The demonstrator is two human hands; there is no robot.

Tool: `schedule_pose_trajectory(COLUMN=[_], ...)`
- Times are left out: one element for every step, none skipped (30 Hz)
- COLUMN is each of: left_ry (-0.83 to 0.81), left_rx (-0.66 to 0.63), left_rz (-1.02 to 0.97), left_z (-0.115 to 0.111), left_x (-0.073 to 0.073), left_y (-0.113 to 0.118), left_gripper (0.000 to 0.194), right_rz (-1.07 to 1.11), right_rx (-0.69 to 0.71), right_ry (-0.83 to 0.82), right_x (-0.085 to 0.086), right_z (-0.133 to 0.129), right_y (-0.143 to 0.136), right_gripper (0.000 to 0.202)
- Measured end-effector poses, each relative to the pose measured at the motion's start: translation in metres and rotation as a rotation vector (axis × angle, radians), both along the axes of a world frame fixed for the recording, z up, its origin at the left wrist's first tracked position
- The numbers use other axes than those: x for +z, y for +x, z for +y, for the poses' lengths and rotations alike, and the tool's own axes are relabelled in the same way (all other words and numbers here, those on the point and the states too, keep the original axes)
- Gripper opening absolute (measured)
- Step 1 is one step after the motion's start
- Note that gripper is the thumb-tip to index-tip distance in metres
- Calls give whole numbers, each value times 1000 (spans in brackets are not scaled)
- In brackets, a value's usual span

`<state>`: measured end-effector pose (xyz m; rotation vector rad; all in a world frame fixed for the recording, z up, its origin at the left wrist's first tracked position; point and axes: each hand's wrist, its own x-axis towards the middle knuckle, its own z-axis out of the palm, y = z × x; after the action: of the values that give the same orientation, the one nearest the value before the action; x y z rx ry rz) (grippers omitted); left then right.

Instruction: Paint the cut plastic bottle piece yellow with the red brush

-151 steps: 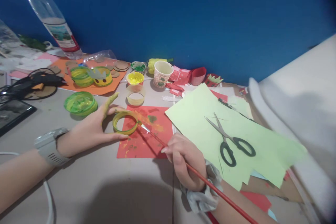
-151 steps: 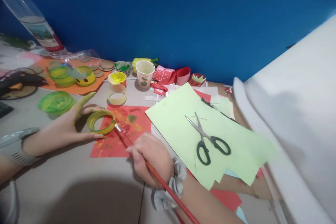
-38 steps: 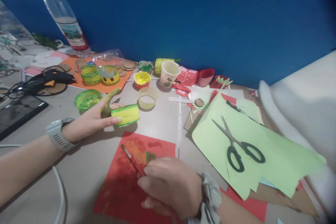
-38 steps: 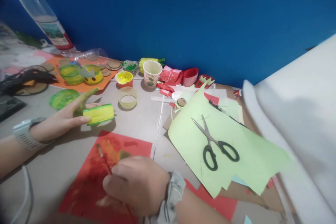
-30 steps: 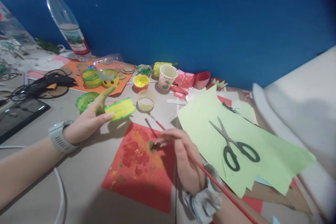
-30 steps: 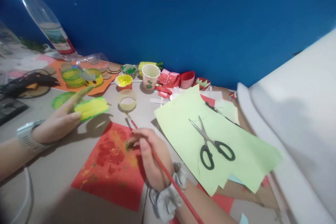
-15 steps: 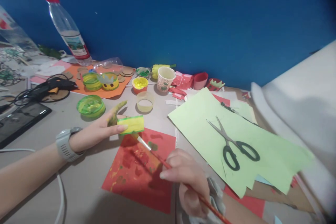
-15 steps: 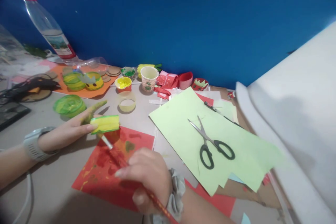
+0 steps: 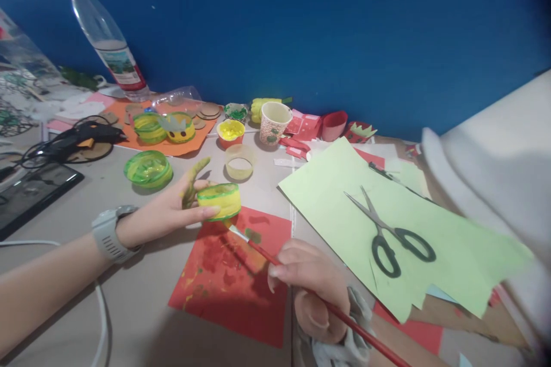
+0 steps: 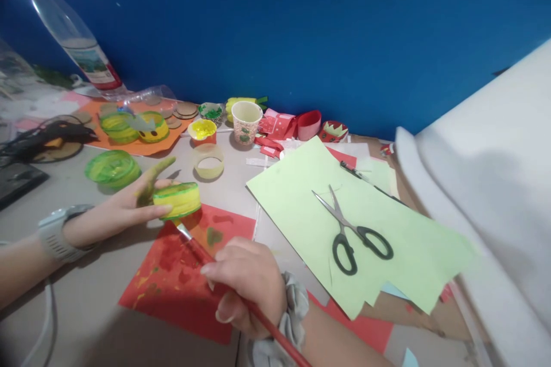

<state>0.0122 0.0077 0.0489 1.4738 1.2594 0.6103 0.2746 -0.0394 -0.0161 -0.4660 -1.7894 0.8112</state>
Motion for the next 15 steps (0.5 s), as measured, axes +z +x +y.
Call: schedule_pose_trajectory(left_ry=[6,11,14,14,15,21,31,43,55,66,75,82,89,96,100], left_rx=[-13,-18,-20,-24,-31,-35,-37,-35,-27,-17,-9,-7,-9,-11,-11], left_rz=[-17,-30,-36,-38,-35,-22,-1,27,54,77,90,93,89,83,78], left_z=[0,0,1,1,1,1,1,1,1,1,1,1,1,1,1], left_x=[0,0,0,0,0,0,-1,-1,-1,-2,-2,-2,-2,-1,-1], left_y=[0,1,1,1,1,1,0,-1,-2,-2,-3,-3,-3,-2,-2], left_gripper=[104,103,103,102,101,100,100,99,99,100,100,100,99,98,98], right_rz=[40,66,81,84,83,84,87,91,96,98,98,104,113,122,131], right_rx=[12,17,13,0,-19,-34,-40,-37,-27,-11,4,10,6,-5,-22], right_ry=[54,90,106,100,88,85,91,103,116,124,123,114,100,81,62], right_x=[2,5,7,9,11,11,12,12,12,13,13,14,16,17,18], right_z=[1,3,4,5,5,5,5,5,5,5,6,6,6,7,7], right_y=[0,-1,-2,-2,-3,-3,-4,-4,-4,-4,-4,-5,-5,-5,-5], right_gripper=[35,33,32,32,31,30,30,31,31,30,30,30,30,30,30])
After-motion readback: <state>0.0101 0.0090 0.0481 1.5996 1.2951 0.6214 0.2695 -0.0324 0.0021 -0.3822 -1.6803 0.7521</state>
